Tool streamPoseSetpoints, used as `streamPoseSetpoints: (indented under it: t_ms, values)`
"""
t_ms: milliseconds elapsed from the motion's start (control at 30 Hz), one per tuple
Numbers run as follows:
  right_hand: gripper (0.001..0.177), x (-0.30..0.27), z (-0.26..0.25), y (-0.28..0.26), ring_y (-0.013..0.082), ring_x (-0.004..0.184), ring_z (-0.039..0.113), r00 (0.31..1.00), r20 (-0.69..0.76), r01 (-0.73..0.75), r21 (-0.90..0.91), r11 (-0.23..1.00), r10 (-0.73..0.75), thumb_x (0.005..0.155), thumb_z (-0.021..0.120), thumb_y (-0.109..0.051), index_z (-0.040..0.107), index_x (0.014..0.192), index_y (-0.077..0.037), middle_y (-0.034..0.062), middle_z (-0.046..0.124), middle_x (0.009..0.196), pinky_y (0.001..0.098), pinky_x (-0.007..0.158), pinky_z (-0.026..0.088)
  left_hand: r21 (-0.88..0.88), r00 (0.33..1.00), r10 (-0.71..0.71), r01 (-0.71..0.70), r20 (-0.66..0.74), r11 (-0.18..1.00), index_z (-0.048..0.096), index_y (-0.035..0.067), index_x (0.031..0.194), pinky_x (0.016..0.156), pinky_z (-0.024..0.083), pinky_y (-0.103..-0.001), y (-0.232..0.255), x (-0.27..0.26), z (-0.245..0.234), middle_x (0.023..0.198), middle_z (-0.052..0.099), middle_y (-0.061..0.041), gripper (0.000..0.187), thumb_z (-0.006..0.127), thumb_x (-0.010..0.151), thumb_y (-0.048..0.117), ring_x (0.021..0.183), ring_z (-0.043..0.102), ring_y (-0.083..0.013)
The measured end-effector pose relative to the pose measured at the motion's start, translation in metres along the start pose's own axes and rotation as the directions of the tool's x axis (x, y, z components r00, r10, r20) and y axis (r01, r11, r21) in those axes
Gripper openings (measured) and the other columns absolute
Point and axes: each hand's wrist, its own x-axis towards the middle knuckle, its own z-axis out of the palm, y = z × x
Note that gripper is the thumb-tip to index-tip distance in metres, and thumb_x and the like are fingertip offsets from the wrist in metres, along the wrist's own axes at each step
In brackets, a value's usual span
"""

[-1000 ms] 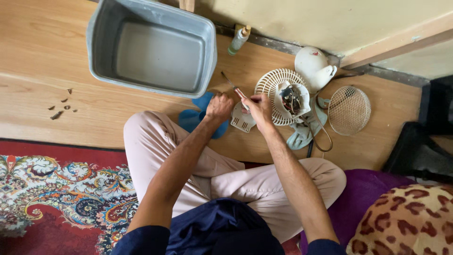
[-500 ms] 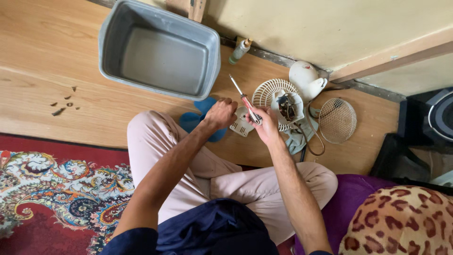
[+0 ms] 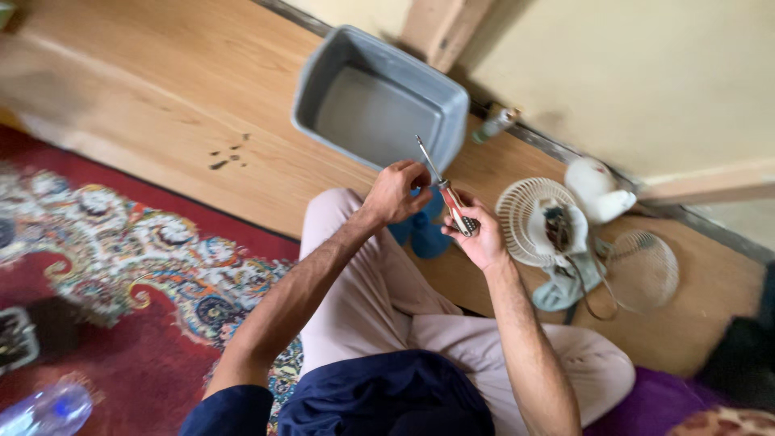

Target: The person disassembles a small white fan using a screwdriver, removes screws, and separates the fan components. They then reassemble the fan by aligning parts and securing them with screws.

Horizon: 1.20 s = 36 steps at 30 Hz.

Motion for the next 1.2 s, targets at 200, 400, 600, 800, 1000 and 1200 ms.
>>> streamPoseSetpoints:
  t_ms: [200,400,600,800,1000,1200]
  values:
    - [0.045,0.033,0.058,0.011,0.0228,0.089,0.065,0.994,0.101,-0.044,-0.027,0.999,0.047,0.091,0.058,-0.013,0.059,0.135,-0.004,0.0096,0.069,0.109,0.0419,0.079,0.057,0.007,0.942,-0.172,0.182,-0.287,0.983,0.071,0.003,0.090,0.069,0.061,-0.033,-0.048,-0.020,-0.064,0.082,0.072,-0.011,0.013,0.074,0.080,0.010,0.073,0.072,-0.0208]
    - [0.046,0.068,0.125,0.015,0.0195,0.085,0.064,0.989,0.114,-0.084,-0.095,0.992,0.095,0.091,0.058,-0.012,0.059,0.135,-0.001,0.0086,0.071,0.113,0.0391,0.077,0.057,-0.022,0.767,-0.429,0.477,-0.478,0.878,0.074,0.004,0.091,0.068,0.061,-0.032,-0.108,-0.051,-0.126,0.079,0.075,-0.009,0.013,0.076,0.082,0.014,0.069,0.073,-0.0178]
    - [0.045,0.098,0.162,0.029,0.0193,0.085,0.065,0.976,0.150,-0.137,-0.125,0.983,0.156,0.092,0.059,-0.013,0.059,0.136,-0.001,0.0089,0.067,0.102,0.0390,0.077,0.057,0.007,0.660,-0.466,0.581,-0.590,0.814,0.073,0.001,0.087,0.067,0.059,-0.034,-0.171,-0.094,-0.164,0.077,0.074,-0.012,0.014,0.075,0.082,0.014,0.069,0.072,-0.0214]
    - [0.044,0.120,0.184,0.042,0.0184,0.085,0.064,0.971,0.128,-0.185,-0.132,0.974,0.202,0.091,0.059,-0.012,0.060,0.133,-0.002,0.0067,0.070,0.107,0.0389,0.077,0.057,0.058,0.640,-0.443,0.606,-0.628,0.793,0.071,0.000,0.086,0.068,0.059,-0.036,-0.219,-0.113,-0.173,0.080,0.073,-0.014,0.015,0.075,0.078,0.012,0.071,0.072,-0.0243]
    - [0.043,0.148,0.195,0.054,0.0173,0.083,0.064,0.962,0.126,-0.220,-0.175,0.960,0.243,0.091,0.060,-0.013,0.062,0.133,-0.003,0.0064,0.069,0.100,0.0384,0.077,0.057,0.121,0.649,-0.407,0.611,-0.643,0.783,0.071,0.001,0.087,0.069,0.059,-0.039,-0.237,-0.117,-0.178,0.082,0.071,-0.015,0.013,0.075,0.081,0.012,0.073,0.071,-0.0272]
    - [0.042,0.171,0.202,0.066,0.0181,0.083,0.065,0.955,0.128,-0.236,-0.209,0.949,0.266,0.092,0.061,-0.013,0.061,0.133,-0.002,0.0079,0.067,0.096,0.0393,0.077,0.057,0.148,0.647,-0.436,0.648,-0.626,0.748,0.070,0.001,0.087,0.070,0.058,-0.042,-0.237,-0.119,-0.186,0.085,0.069,-0.017,0.014,0.075,0.080,0.013,0.075,0.070,-0.0312]
